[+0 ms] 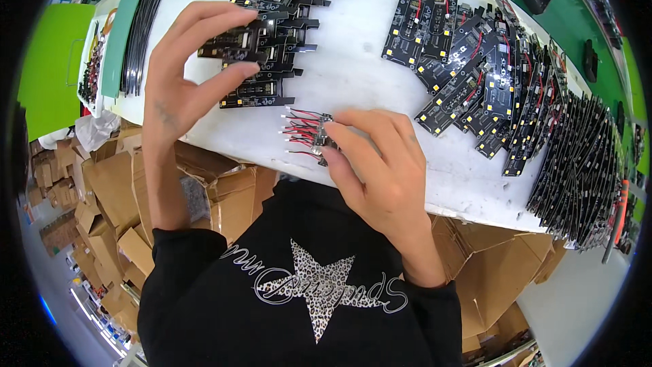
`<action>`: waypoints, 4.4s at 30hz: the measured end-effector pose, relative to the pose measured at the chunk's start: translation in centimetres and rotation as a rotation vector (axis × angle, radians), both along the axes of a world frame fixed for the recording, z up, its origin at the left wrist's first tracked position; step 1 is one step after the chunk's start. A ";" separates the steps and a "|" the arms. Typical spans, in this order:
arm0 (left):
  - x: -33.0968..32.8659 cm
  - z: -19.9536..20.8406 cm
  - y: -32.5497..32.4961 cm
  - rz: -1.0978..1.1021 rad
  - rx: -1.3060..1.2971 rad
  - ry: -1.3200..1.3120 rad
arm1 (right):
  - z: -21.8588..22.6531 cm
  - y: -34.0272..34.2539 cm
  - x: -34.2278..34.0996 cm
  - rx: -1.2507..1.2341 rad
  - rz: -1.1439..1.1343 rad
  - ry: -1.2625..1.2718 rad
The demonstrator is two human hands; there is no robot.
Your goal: The person assembles small electronic circuit boards by manually plugging wire connectors into the boards by hand.
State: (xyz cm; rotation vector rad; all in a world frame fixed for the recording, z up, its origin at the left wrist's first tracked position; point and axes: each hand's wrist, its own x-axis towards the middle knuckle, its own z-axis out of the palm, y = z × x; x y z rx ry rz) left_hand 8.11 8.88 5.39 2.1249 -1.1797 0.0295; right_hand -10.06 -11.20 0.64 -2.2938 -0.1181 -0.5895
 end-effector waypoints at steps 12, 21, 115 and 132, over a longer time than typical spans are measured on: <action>-0.3 0.3 -7.7 -0.069 -0.033 -0.039 | -0.6 -0.6 -1.4 0.109 -0.001 -0.226; -4.8 -1.6 -15.7 -0.204 0.125 0.072 | -0.9 -0.9 -3.4 0.147 -0.039 -0.279; -1.7 0.2 -14.2 -0.330 -0.145 -0.075 | -1.7 1.9 -2.3 0.089 -0.080 -0.160; -0.7 0.0 -28.6 -0.326 -0.171 0.388 | -1.7 1.5 -2.7 0.252 -0.050 -0.183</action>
